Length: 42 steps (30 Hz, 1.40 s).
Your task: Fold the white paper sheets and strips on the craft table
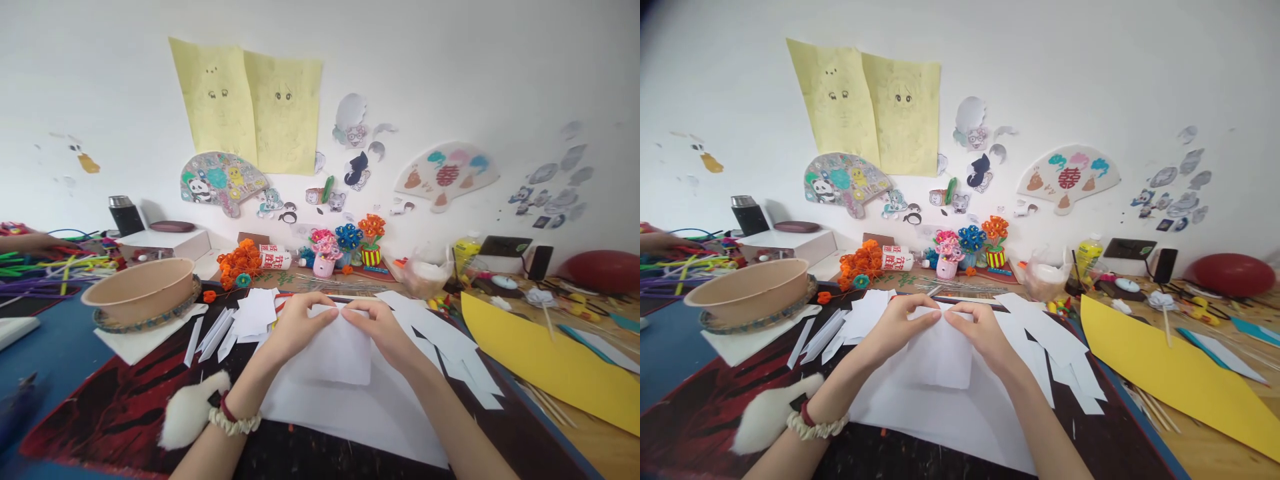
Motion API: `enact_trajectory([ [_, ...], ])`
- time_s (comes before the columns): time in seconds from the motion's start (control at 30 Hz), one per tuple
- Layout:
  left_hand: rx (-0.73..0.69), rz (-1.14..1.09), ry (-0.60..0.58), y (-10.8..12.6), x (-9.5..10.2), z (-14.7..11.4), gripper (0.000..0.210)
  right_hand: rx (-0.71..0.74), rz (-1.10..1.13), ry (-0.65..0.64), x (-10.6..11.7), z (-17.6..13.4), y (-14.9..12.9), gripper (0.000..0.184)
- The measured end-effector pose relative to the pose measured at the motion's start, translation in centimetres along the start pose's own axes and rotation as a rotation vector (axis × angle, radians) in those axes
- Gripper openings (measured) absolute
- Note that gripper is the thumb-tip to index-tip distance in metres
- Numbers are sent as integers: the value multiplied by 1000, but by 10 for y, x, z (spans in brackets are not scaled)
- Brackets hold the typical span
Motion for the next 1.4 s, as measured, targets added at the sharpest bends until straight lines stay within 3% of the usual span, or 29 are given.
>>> enact_trajectory([
  [0.4,-25,-40,-110,6,-6,-3,12,180,-177,-88,-2,-4,-18,25],
  [0.9,-136,-38,-268,19,-15,-11,17,90,-135,-199,-13,-10,-13,31],
  [1.4,-166,-150,-107,32,-8,-10,16,120,-1,-63,-3,-10,-26,22],
])
Point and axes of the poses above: each hand's wrist, its own z-axis towards the middle knuckle, its own x-axis out of the back of the hand, y = z × x, the point moved 9 cm from there along z, towards the middle knuckle, and after that the axes turned 9 degrees about y, right-handed, at the moved point
